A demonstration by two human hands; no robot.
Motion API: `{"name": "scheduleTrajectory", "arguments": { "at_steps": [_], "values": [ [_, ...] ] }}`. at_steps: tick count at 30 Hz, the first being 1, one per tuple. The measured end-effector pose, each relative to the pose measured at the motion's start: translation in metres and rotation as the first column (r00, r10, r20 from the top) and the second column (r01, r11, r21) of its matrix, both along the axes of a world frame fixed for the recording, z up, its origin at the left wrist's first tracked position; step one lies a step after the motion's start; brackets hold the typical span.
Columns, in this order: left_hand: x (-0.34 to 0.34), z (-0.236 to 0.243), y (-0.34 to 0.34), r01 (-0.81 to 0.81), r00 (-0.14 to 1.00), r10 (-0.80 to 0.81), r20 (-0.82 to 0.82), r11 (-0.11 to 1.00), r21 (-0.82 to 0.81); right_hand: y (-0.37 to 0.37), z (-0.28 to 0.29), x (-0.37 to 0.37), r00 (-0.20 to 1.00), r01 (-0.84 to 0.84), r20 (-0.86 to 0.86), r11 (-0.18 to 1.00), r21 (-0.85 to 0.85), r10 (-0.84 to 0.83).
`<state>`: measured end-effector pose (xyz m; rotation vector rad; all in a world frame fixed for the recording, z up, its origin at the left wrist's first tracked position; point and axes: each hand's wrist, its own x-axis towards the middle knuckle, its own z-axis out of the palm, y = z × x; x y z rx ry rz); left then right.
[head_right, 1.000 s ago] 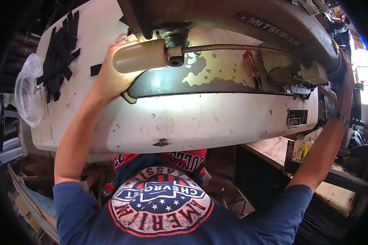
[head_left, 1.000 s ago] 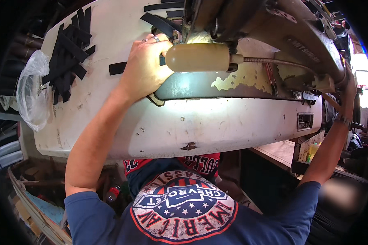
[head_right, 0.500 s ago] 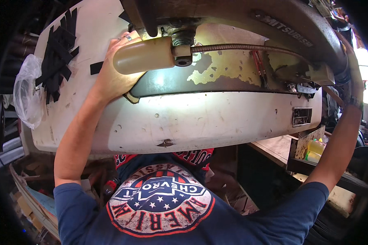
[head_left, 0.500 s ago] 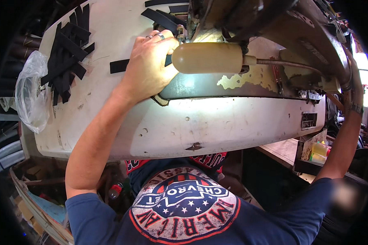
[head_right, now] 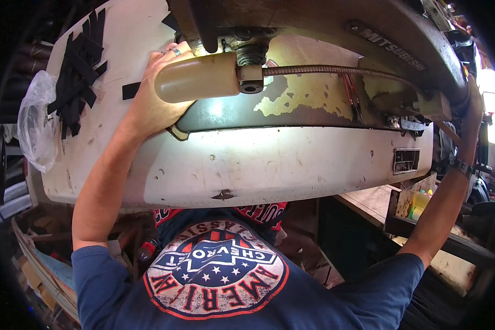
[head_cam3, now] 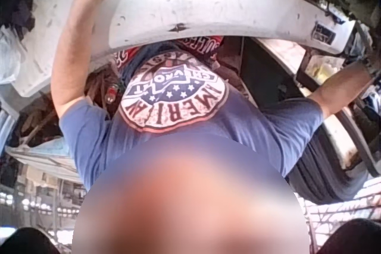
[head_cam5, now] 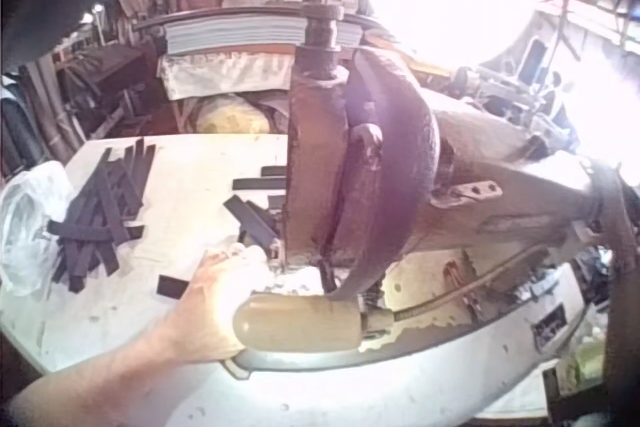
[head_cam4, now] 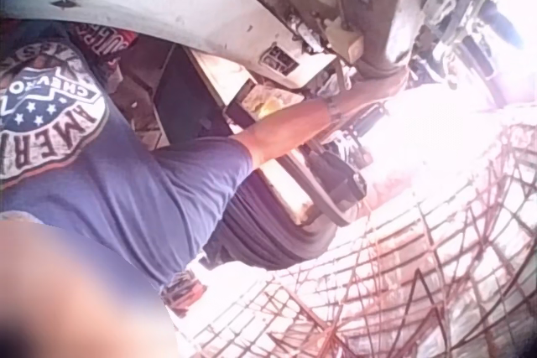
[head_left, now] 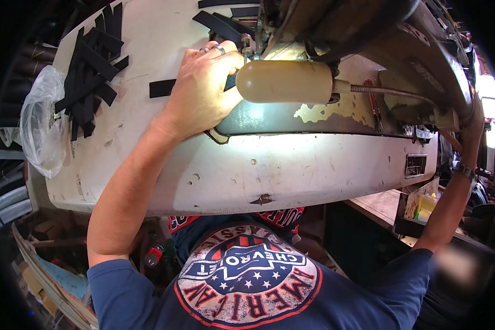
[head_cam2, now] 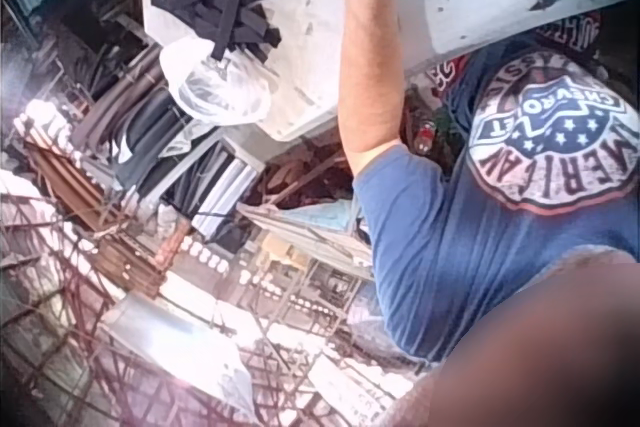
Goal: The person sews and assembles small black straps with metal rings using an industrial sewing machine.
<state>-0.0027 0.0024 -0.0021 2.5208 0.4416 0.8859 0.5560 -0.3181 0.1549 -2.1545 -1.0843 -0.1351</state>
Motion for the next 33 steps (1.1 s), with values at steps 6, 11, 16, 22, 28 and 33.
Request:
{"name": "scheduleTrajectory", "arguments": {
  "at_steps": [6,11,16,22,28,33],
  "values": [
    [0.001,0.002,-0.001,0.013,1.000,-0.013,0.005,1.000,-0.017,-0.003,-0.047,-0.021,0.564,-0.134,0.822,0.991,-0.010,0.084],
    [0.000,-0.001,0.000,0.008,1.000,-0.008,-0.006,1.000,-0.007,-0.003,-0.067,-0.053,0.334,-0.092,0.940,0.990,0.109,-0.073],
    [-0.005,-0.001,0.001,-0.027,0.995,0.030,-0.092,0.999,0.037,0.038,-0.076,-0.198,0.923,-0.098,0.345,0.765,0.637,-0.169],
    [-0.006,0.006,-0.009,-0.104,0.987,0.113,-0.113,0.991,0.084,0.141,-0.107,-0.378,0.712,-0.639,0.290,0.761,-0.111,0.640],
    [-0.001,0.006,-0.001,0.050,0.997,-0.052,-0.057,0.998,-0.046,0.187,-0.144,-0.359,0.658,-0.753,0.099,0.647,0.122,0.746],
    [-0.003,0.006,0.003,0.081,0.995,-0.083,-0.056,0.996,-0.037,0.193,-0.153,-0.355,0.626,-0.777,0.086,0.611,0.151,0.775]
  ]
}}
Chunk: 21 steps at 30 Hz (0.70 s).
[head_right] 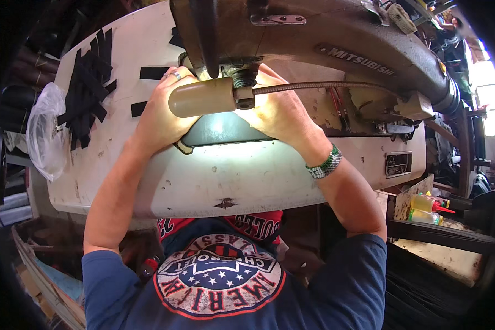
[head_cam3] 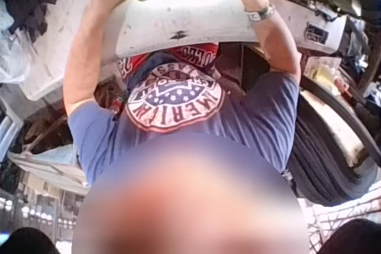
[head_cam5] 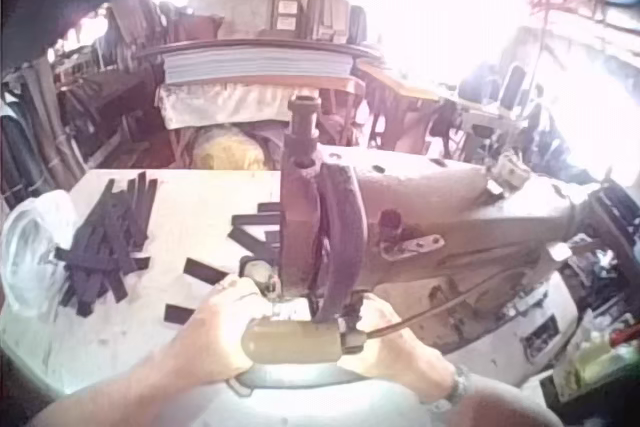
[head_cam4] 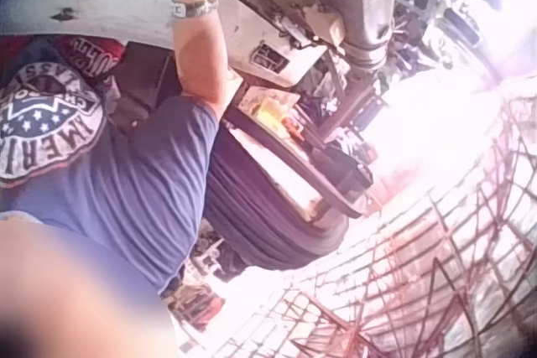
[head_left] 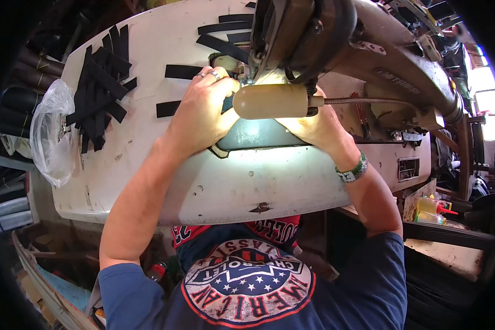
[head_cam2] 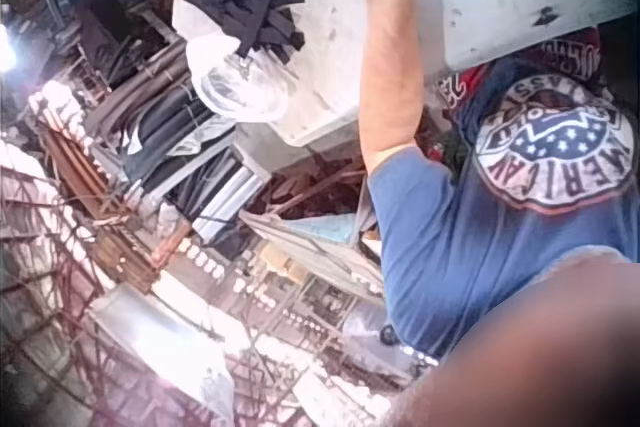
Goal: The person sews and assembles small black straps with metal rings using an industrial sewing machine.
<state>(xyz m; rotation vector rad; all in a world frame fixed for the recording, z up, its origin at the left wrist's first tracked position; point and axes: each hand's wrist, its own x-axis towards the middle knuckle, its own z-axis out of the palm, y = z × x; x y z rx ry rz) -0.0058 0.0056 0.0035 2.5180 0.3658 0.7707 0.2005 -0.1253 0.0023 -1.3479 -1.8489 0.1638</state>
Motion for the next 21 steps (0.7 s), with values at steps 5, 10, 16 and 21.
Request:
{"name": "scheduleTrajectory", "arguments": {
  "at_steps": [5,10,16,21],
  "values": [
    [0.000,-0.003,0.002,0.019,1.000,-0.019,0.018,1.000,-0.009,-0.002,0.007,-0.005,0.998,0.019,0.059,0.998,0.059,-0.023],
    [0.002,0.002,0.003,0.039,0.998,-0.038,0.044,0.999,-0.027,-0.001,0.002,0.002,0.962,-0.004,0.271,0.995,0.097,-0.023],
    [0.003,-0.001,0.009,0.050,0.999,-0.050,0.011,0.999,-0.019,0.002,-0.001,0.003,0.991,-0.013,0.134,0.997,0.074,0.003],
    [0.002,-0.001,0.008,0.044,0.998,-0.040,0.041,0.994,-0.096,0.002,-0.005,0.006,0.977,0.012,0.213,0.998,0.055,-0.023]
  ]
}}
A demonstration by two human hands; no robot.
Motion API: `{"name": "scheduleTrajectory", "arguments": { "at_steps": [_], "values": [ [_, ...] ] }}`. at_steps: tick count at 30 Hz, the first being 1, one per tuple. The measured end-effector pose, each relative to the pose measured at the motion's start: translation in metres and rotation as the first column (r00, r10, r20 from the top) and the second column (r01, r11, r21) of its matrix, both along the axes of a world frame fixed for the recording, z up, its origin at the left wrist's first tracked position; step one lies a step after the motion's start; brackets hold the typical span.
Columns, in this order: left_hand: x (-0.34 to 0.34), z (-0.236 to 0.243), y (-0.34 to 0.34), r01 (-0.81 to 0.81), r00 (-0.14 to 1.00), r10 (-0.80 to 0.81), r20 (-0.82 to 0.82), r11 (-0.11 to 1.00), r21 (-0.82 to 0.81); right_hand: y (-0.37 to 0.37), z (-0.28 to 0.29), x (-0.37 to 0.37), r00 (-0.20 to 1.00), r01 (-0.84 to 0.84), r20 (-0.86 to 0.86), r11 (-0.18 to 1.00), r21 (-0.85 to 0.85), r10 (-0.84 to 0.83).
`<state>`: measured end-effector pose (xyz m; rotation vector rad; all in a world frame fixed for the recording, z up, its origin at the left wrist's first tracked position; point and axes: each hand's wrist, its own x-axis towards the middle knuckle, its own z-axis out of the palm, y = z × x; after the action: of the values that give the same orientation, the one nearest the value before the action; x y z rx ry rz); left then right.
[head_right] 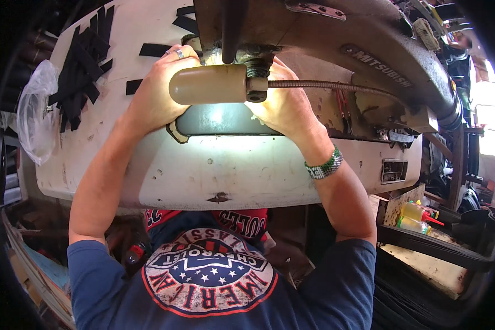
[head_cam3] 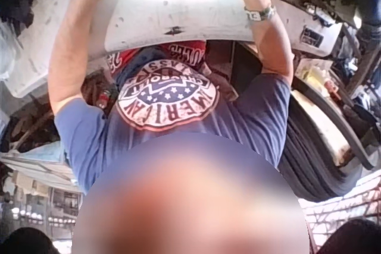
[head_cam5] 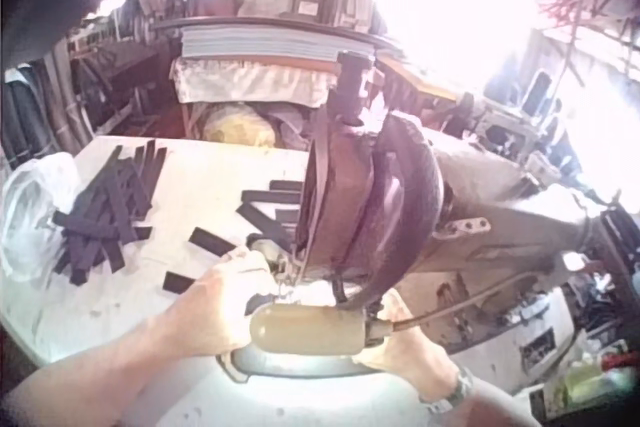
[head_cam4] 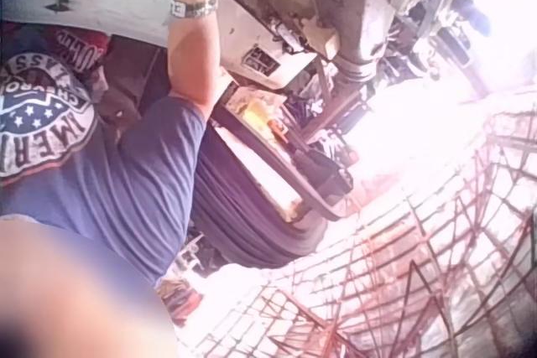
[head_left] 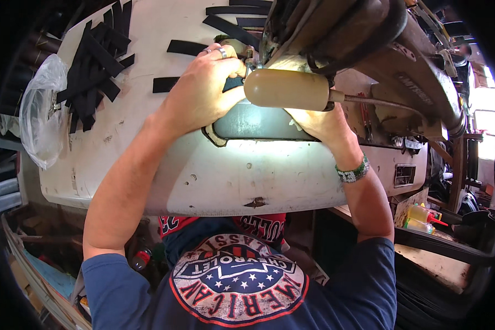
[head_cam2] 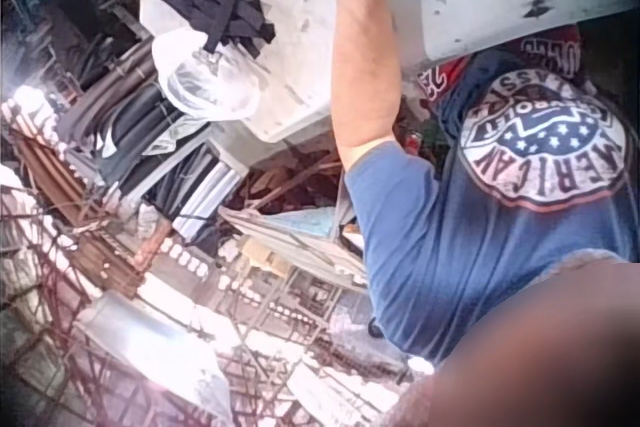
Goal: The person sews and assembles small black straps with metal rings using an industrial sewing machine.
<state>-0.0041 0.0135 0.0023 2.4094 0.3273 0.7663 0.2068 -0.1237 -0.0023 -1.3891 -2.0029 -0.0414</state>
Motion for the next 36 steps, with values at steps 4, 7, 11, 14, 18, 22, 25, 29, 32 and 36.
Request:
{"name": "scheduleTrajectory", "arguments": {
  "at_steps": [4,7,11,14,18,22,25,29,32,36],
  "values": [
    [0.001,-0.001,0.001,-0.008,1.000,0.008,-0.011,0.999,-0.031,0.001,0.001,0.001,0.999,0.026,-0.029,0.999,-0.038,-0.027],
    [0.001,-0.002,0.005,-0.006,1.000,0.006,0.004,1.000,0.013,0.001,-0.004,0.003,0.995,0.072,0.064,0.997,-0.020,-0.070],
    [-0.001,-0.001,0.011,0.006,0.999,-0.006,-0.034,1.000,0.010,0.005,-0.009,0.006,0.990,0.079,-0.109,0.988,-0.132,-0.094],
    [-0.004,0.000,0.015,0.040,0.993,-0.037,-0.109,0.999,0.025,0.006,-0.022,0.013,0.976,0.065,-0.198,0.987,-0.149,-0.095],
    [-0.005,-0.001,0.015,0.029,0.995,-0.030,-0.091,1.000,-0.010,0.005,-0.030,0.018,0.955,0.084,-0.260,0.972,-0.221,-0.142],
    [-0.006,0.001,0.018,0.052,0.995,-0.049,-0.089,0.998,0.030,0.002,-0.030,0.019,0.981,0.102,-0.147,0.982,-0.158,-0.125],
    [-0.005,0.004,0.016,0.051,0.993,-0.046,-0.106,0.998,0.047,-0.001,-0.034,0.024,0.970,0.146,-0.170,0.977,-0.155,-0.172],
    [-0.004,0.005,0.015,0.051,0.993,-0.046,-0.105,0.997,0.049,-0.006,-0.021,0.021,0.974,0.139,-0.146,0.968,-0.208,-0.171],
    [-0.008,-0.001,0.018,0.029,0.997,-0.022,-0.073,0.995,0.097,-0.019,0.018,-0.001,0.979,0.160,-0.058,0.914,-0.373,-0.196],
    [-0.007,0.001,0.019,0.037,0.995,-0.031,-0.092,0.997,0.069,-0.072,0.133,-0.011,0.993,-0.019,0.090,0.877,-0.480,0.071]
  ]
}}
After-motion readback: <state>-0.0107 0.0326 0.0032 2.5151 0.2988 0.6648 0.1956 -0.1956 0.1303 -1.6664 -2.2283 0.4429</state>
